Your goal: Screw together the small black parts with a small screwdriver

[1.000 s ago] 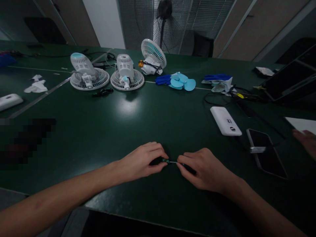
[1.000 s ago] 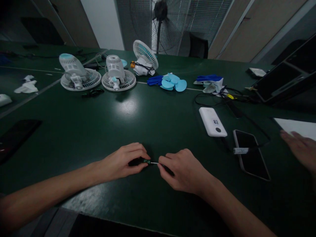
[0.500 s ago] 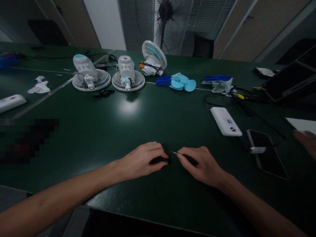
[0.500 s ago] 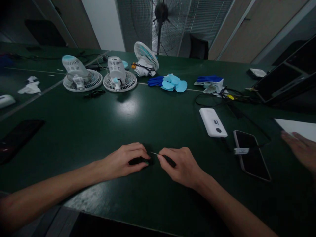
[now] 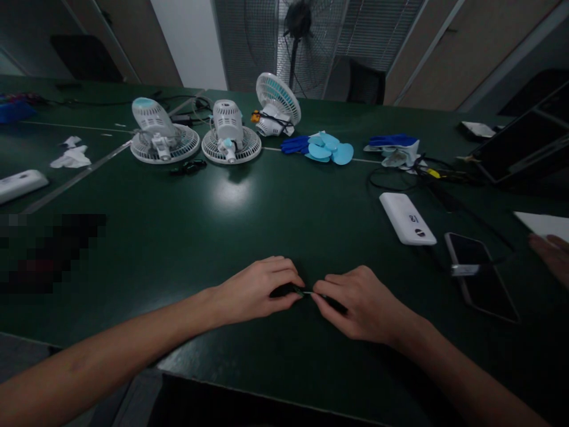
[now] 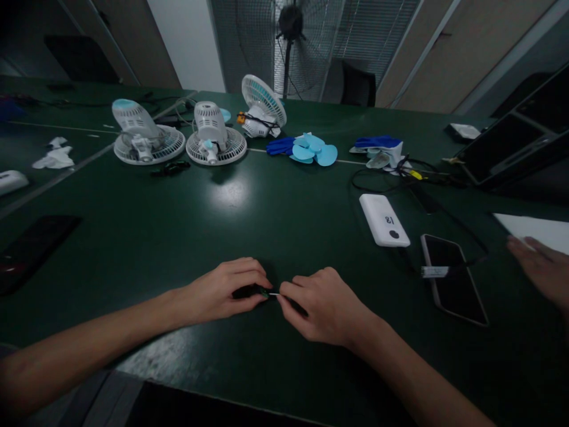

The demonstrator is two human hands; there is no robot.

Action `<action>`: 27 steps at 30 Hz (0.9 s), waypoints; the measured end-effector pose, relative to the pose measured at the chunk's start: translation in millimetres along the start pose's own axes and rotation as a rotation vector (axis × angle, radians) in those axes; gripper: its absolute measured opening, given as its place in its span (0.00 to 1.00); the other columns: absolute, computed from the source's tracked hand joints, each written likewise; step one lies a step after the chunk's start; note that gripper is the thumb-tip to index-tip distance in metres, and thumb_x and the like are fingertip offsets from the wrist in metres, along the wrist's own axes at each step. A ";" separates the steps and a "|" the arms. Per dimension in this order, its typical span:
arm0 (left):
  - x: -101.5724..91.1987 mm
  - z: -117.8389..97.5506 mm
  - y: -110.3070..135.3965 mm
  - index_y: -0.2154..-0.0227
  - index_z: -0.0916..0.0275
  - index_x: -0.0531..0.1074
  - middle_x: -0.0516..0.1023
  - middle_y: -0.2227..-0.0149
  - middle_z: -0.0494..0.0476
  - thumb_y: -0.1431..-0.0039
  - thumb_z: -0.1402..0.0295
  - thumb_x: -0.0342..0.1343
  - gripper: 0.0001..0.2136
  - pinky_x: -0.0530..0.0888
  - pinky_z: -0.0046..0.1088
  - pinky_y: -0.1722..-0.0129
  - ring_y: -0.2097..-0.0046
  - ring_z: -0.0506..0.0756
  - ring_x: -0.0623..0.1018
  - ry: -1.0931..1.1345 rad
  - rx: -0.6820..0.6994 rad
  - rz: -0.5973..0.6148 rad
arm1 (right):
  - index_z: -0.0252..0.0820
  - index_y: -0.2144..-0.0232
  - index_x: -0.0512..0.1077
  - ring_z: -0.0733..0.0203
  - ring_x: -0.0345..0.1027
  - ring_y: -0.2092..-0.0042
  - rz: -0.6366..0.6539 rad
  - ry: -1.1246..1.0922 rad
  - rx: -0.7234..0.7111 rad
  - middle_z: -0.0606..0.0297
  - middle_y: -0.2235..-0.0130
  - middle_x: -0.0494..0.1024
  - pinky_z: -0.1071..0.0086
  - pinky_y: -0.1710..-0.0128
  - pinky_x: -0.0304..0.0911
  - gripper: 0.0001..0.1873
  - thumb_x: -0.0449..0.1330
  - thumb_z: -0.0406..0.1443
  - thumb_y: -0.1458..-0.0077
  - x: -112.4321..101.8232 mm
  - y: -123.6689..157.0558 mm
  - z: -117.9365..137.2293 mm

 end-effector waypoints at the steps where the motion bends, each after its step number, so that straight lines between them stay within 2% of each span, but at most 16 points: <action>1: 0.2 -0.1 0.0 0.51 0.62 0.74 0.76 0.55 0.60 0.30 0.66 0.55 0.09 0.73 0.35 0.51 0.52 0.56 0.75 0.002 0.002 0.001 | 0.42 0.66 0.73 0.65 0.63 0.73 -0.007 0.003 0.004 0.67 0.72 0.74 0.66 0.72 0.46 0.13 0.52 0.37 0.31 0.6 -1.5 1.0; 7: 0.5 1.6 -0.3 0.53 0.63 0.74 0.76 0.56 0.60 0.30 0.65 0.56 0.09 0.73 0.34 0.51 0.53 0.56 0.75 -0.003 -0.006 -0.003 | 0.42 0.61 0.75 0.64 0.69 0.70 -0.126 -0.113 0.037 0.66 0.69 0.77 0.66 0.69 0.50 0.14 0.51 0.38 0.28 0.3 -4.1 0.0; 14: -1.9 2.5 1.0 0.51 0.62 0.75 0.76 0.56 0.60 0.29 0.64 0.55 0.10 0.73 0.33 0.52 0.53 0.56 0.76 -0.012 -0.005 -0.020 | 0.41 0.59 0.76 0.66 0.69 0.72 -0.203 -0.211 0.068 0.65 0.68 0.80 0.69 0.70 0.55 0.13 0.52 0.38 0.29 -1.8 2.7 -16.6; 17: -8.9 5.4 2.0 0.48 0.60 0.75 0.77 0.56 0.59 0.27 0.64 0.52 0.11 0.73 0.34 0.52 0.54 0.56 0.77 -0.091 -0.010 -0.038 | 0.42 0.59 0.76 0.66 0.69 0.72 -0.213 -0.205 0.092 0.65 0.68 0.80 0.69 0.70 0.56 0.13 0.52 0.39 0.29 -1.0 4.7 -22.3; 20: -21.1 12.6 1.6 0.49 0.59 0.75 0.78 0.55 0.58 0.26 0.64 0.49 0.12 0.73 0.35 0.50 0.53 0.56 0.77 -0.189 -0.014 -0.067 | 0.41 0.59 0.76 0.66 0.69 0.72 -0.205 -0.217 0.097 0.66 0.69 0.79 0.70 0.70 0.57 0.13 0.53 0.39 0.29 -0.8 4.7 -22.9; 23: -39.5 28.6 3.6 0.50 0.59 0.75 0.78 0.53 0.58 0.26 0.64 0.49 0.12 0.72 0.36 0.47 0.51 0.56 0.77 -0.290 -0.054 -0.094 | 0.41 0.60 0.76 0.67 0.67 0.73 -0.200 -0.237 0.088 0.68 0.70 0.78 0.70 0.71 0.56 0.13 0.53 0.39 0.29 -2.8 3.7 -20.7; 25: -59.8 46.5 11.8 0.50 0.59 0.75 0.78 0.51 0.59 0.26 0.63 0.49 0.12 0.71 0.37 0.47 0.50 0.57 0.76 -0.374 -0.129 -0.130 | 0.41 0.60 0.76 0.67 0.67 0.73 -0.213 -0.242 0.082 0.68 0.70 0.77 0.70 0.71 0.55 0.14 0.52 0.39 0.28 -4.8 3.3 -19.6; 27: -89.2 70.4 30.0 0.50 0.59 0.75 0.77 0.50 0.58 0.27 0.61 0.50 0.13 0.71 0.36 0.47 0.50 0.57 0.76 -0.455 -0.252 -0.195 | 0.40 0.61 0.76 0.67 0.66 0.73 -0.222 -0.254 0.078 0.68 0.70 0.77 0.70 0.71 0.55 0.14 0.52 0.39 0.28 -5.3 3.5 -19.6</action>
Point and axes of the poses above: each hand's wrist, its own y-axis away from the middle knuckle, its own x-axis out of the palm, z = x × y, the point moved 6 cm from there along -y, towards the middle knuckle
